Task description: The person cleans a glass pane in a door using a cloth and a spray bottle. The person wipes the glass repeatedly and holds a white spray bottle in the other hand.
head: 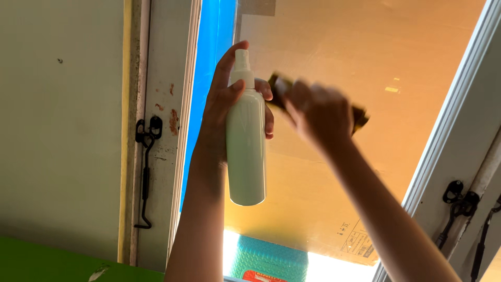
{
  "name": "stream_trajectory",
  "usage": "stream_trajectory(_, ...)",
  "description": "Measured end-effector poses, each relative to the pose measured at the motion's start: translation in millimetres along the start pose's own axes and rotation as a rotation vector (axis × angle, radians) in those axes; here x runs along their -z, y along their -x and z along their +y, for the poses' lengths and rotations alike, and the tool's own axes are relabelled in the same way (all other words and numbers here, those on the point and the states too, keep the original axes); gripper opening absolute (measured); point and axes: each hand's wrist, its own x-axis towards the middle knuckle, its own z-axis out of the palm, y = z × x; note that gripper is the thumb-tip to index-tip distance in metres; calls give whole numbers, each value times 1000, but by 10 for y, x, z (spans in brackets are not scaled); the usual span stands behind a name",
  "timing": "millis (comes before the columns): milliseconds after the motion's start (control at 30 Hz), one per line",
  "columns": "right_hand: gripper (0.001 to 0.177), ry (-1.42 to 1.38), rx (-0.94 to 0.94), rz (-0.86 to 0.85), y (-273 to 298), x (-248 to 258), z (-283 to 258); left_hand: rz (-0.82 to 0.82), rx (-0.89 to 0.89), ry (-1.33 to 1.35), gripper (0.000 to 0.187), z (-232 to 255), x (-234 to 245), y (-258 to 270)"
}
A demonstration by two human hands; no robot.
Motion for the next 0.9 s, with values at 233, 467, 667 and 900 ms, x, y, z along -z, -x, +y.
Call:
stream_trajectory(233,18,-26,222,-45,772,161,-522,-15,25,-23,82,68,-6,29)
stream_trajectory(467,40,58,187,-3,1162,293,-384,17,-1,-4,83,114,-44,31)
stream_trajectory(667,35,196,-85,44,894,309,206,30,5,-57,89,88,-81,28)
stream_trajectory(900,33,357,-348,35,841,153,1119,17,1,-34,86,115,-73,11)
